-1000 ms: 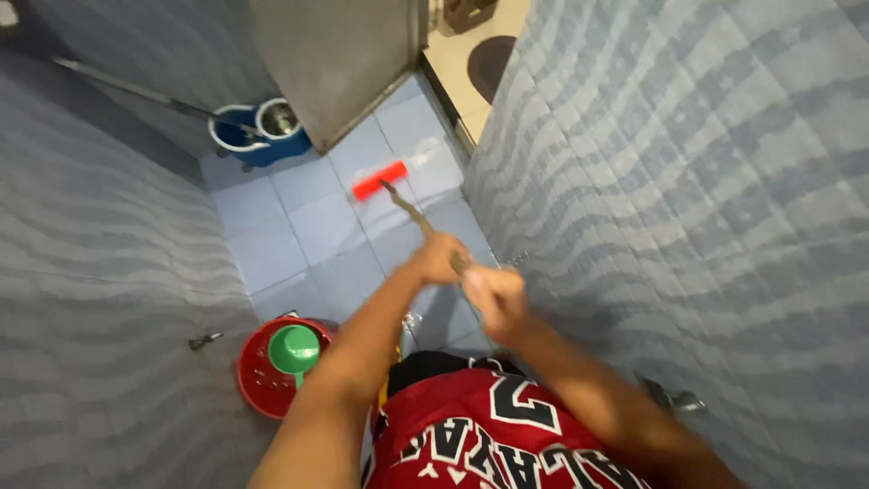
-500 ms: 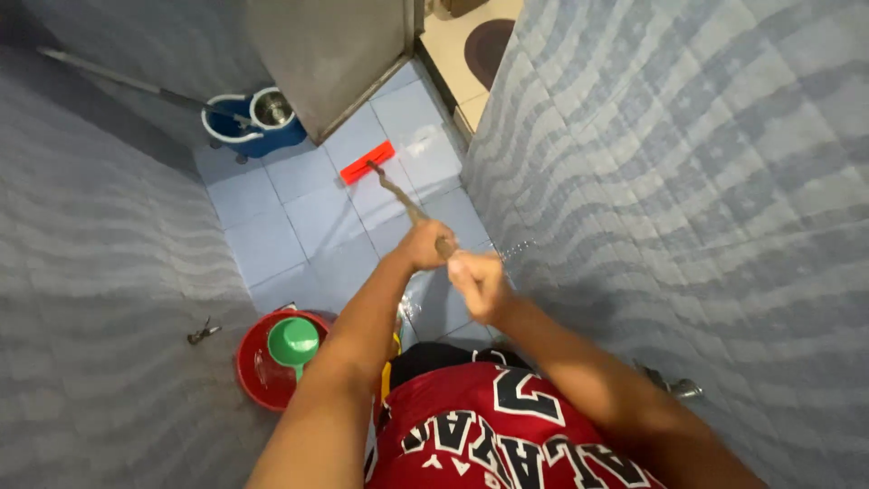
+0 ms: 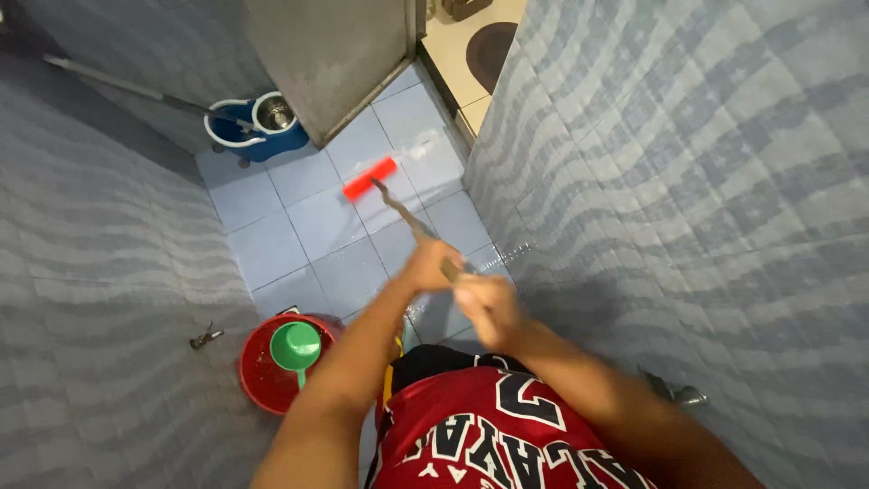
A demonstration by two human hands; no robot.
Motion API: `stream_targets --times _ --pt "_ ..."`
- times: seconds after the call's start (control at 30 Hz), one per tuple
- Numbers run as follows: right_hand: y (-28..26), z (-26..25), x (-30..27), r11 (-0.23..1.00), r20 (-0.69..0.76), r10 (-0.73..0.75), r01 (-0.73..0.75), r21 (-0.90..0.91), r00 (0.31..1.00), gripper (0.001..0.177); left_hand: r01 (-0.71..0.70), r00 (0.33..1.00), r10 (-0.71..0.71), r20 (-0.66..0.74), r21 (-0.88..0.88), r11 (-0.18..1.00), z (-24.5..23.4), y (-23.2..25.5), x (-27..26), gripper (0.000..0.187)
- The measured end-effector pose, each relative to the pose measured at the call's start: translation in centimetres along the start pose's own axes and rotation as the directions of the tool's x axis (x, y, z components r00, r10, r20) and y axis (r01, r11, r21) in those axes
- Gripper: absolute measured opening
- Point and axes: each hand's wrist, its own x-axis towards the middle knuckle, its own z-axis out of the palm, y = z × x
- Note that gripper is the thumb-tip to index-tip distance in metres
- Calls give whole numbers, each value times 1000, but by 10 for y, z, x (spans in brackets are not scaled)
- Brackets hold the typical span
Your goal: The person mops the floor in a small bathroom using a red mop with a long handle, moving the mop back and forth across the tiles and around objects like a bucket and a toilet.
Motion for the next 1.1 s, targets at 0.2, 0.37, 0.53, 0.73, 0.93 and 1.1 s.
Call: stream_targets --times 0.2,0.37,0.53,0.73,0.93,1.1 --pt "-10 -7 -8 999 23 -19 18 34 1000 28 -5 994 -7 112 101 995 7 19 -1 31" --pt "-78 -42 -34 999 22 3 -4 45 1000 31 1 988 -23 150 147 989 50 73 -16 19" --pt "-30 -28 -13 993 -66 86 -91 -72 994 35 -36 999 36 -16 -27 999 25 35 8 25" --pt "11 -3 14 998 -34 -48 49 44 998 41 66 996 -79 31 301 951 -12 17 18 27" --pt "-78 -47 -21 988 186 30 -58 144 982 28 -10 998 11 -55 33 999 36 90 -34 23" --pt "-45 -4 1 982 200 -178 162 97 963 25 111 994 -110 -18 252 961 11 59 -55 25"
